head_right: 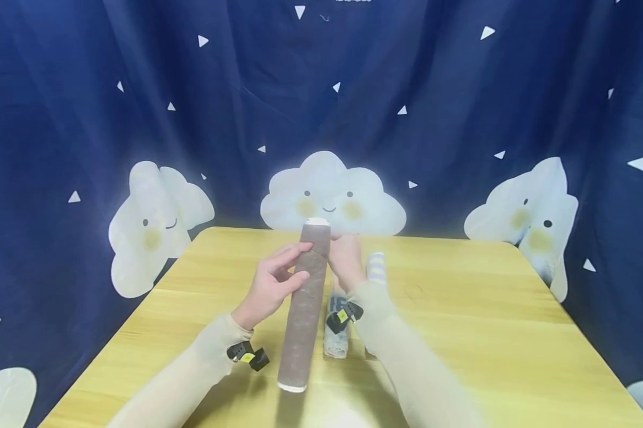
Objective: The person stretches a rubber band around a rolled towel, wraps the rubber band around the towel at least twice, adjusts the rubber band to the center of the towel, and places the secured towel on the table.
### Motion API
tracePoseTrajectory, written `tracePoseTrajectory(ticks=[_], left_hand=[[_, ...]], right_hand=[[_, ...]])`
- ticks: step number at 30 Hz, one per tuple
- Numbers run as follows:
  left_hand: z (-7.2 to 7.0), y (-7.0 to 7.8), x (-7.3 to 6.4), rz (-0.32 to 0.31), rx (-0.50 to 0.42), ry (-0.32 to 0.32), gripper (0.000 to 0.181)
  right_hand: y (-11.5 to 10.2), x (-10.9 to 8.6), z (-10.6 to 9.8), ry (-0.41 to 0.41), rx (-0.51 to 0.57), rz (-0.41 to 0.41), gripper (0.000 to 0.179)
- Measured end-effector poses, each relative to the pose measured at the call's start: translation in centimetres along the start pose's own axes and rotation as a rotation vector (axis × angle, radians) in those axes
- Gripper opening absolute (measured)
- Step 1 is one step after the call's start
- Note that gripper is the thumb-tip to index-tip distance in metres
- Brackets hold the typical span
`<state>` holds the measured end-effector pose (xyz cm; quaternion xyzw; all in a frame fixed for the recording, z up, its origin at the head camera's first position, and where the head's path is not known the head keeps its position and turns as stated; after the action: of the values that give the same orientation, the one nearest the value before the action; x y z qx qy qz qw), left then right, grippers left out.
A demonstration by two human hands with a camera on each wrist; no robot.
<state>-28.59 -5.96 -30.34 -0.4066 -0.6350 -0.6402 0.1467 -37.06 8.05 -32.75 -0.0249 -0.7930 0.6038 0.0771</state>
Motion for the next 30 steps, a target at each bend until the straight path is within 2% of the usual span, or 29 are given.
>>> tracePoseTrajectory(ticks=[3,5,8,12,18,21,24,27,30], left_hand=[[-0.6,0.6,0.1,-0.002,0.025,0.032,0.045],[-1.1,0.7,0.2,-0.014,0.030,0.066,0.045],[-1.7,0.2,0.3,-0.034,0.007,0.114,0.045],[-2.1,-1.3,0.6,-0.056,-0.064,0.172,0.046],[-2.6,-2.8,0.5,-0.065,-0.094,0.224,0.045],[-2.5,-2.7,0.5,-0.064,-0.110,0.233,0.045],[-2.2,-1.9,0.7,-0.072,-0.116,0.216,0.044],[-1.8,-0.7,1.0,-0.068,-0.038,0.175,0.043],[-1.3,0.3,1.2,-0.055,0.120,0.103,0.042]], right_hand=[[0.7,-0.2,1.0,-0.075,0.269,0.181,0.017],[0.6,-0.6,1.3,-0.118,0.421,0.245,0.025],[0.3,-0.9,1.5,-0.173,0.612,0.246,0.034],[-0.2,-1.2,2.0,-0.263,0.788,0.160,0.031],[-0.4,-2.0,2.9,-0.460,0.858,0.053,0.032],[-0.6,-2.4,3.0,-0.551,0.865,0.015,0.034],[-0.9,-2.7,2.5,-0.616,0.854,-0.017,0.030],[-1.5,-2.9,1.9,-0.669,0.813,-0.052,0.027],[-1.9,-2.9,1.2,-0.691,0.742,-0.061,0.026]])
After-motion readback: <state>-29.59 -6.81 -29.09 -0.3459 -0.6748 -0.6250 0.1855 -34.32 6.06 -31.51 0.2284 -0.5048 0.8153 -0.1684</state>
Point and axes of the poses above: each hand's wrist, its own x-axis towards the middle knuckle, its own z-axis out of the palm, y = z × x, the point moved 8 cm from there along x, towards the middle knuckle, and after that the axes turned 5 degrees about z, right-handed, at the moved point
